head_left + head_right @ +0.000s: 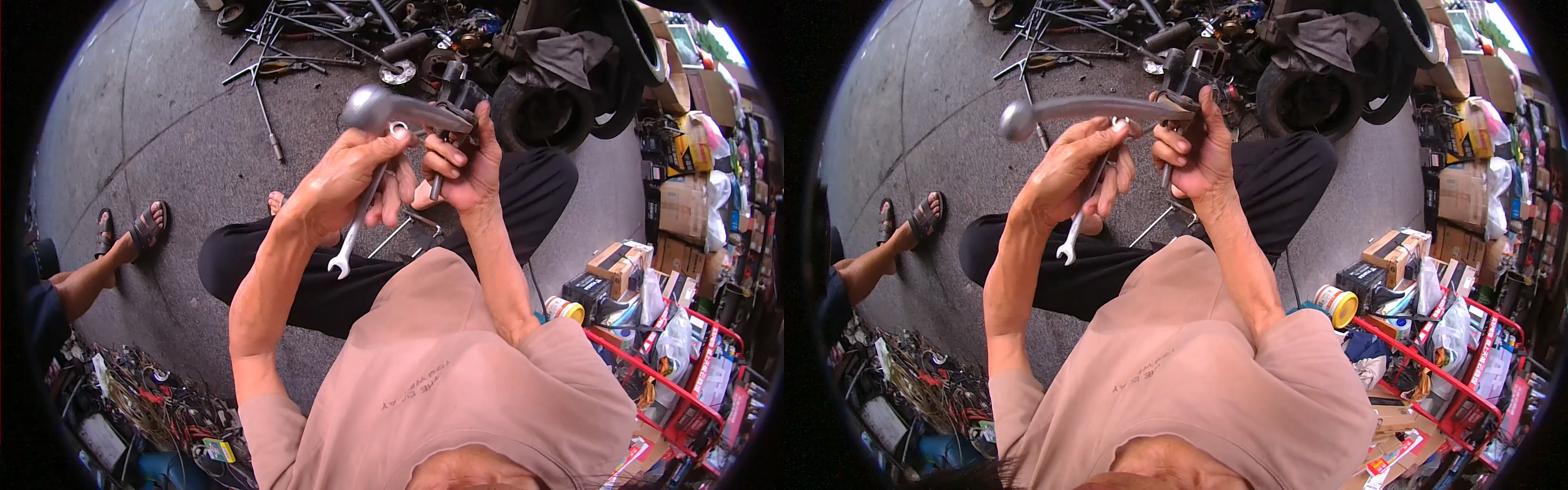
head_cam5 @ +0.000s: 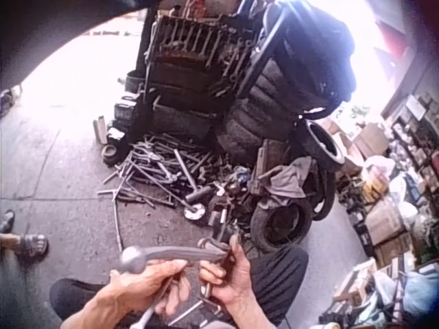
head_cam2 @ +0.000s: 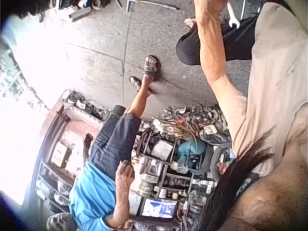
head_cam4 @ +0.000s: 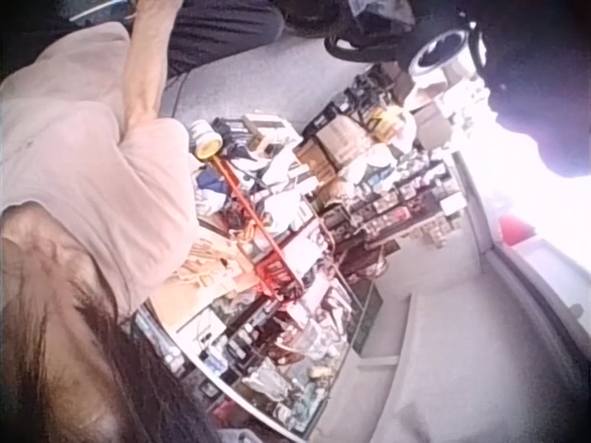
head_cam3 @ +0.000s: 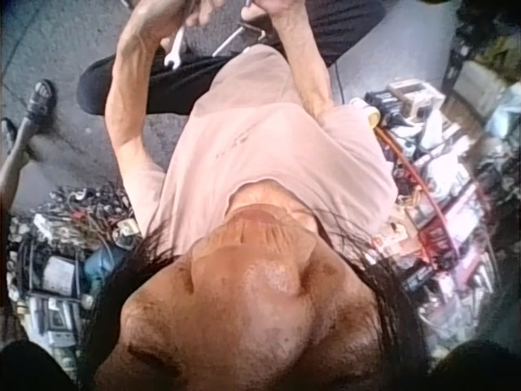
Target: The recorder disassembles and inspects various motorcycle parts including a brake lever assembly and an engine piston using tools in a workshop.
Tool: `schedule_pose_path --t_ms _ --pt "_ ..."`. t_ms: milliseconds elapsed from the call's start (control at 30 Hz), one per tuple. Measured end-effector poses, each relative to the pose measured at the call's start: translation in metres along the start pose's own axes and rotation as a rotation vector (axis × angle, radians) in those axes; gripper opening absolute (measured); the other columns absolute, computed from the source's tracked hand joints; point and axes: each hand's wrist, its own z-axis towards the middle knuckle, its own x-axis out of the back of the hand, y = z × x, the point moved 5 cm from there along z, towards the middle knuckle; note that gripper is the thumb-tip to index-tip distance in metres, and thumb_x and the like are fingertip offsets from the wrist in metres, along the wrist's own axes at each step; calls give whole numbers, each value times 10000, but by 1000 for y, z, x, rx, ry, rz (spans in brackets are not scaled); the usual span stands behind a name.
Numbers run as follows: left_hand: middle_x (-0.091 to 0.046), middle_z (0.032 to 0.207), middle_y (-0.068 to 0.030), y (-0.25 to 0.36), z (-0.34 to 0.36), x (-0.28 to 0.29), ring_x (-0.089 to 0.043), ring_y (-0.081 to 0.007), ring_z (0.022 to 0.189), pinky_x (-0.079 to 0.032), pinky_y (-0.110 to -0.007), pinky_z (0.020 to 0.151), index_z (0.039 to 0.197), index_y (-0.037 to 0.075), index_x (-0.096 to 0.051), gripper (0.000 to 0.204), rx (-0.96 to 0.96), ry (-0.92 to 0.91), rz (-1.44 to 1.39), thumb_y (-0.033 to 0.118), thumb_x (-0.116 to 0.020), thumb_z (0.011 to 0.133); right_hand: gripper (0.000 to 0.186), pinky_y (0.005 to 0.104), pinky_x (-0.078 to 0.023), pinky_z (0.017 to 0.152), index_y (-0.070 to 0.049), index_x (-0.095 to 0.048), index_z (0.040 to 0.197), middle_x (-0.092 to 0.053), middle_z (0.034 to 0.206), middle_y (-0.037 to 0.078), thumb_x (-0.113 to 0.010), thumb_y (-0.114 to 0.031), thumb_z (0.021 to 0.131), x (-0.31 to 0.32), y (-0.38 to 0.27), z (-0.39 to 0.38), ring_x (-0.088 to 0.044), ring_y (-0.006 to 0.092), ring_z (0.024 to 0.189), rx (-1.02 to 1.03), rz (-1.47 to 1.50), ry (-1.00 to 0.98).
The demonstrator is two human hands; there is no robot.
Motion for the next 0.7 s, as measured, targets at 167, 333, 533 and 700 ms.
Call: schedule_pose_path --t_ms 167,333,533,700 --pt "-567 564 -117 -9 1 -11 -477 -104 300 -252 -158 227 1016 -63 -480 288 150 -120 37 214 -450 942 690 174 -186 330 95 -485 1141 -447 525 -4 -506 -533 855 -2 -2 3 -208 38 343 21 -274 56" --pt "-545 527 -76 -5 -3 -12 -442 -76 292 -215 -161 241 658 -36 -552 374 153 -56 23 236 -508 912 678 141 -194 325 88 -510 1117 -552 606 16 -528 -532 844 0 9 5 -241 13 338 -25 -306 93" --pt "-603 628 -107 -5 -4 -4 -496 -78 358 -252 -143 260 866 -71 -581 232 123 -81 -61 143 -498 900 611 112 -192 322 83 -528 1098 -625 706 50 -576 -468 841 8 9 7 -301 -8 358 26 -410 181" --pt "-643 726 -152 -7 -2 -2 -581 -104 426 -312 -128 261 937 -62 -559 178 64 -83 -83 107 -538 885 541 130 -174 333 73 -522 1124 -621 742 37 -590 -388 850 9 1 6 -293 -9 391 23 -531 160"
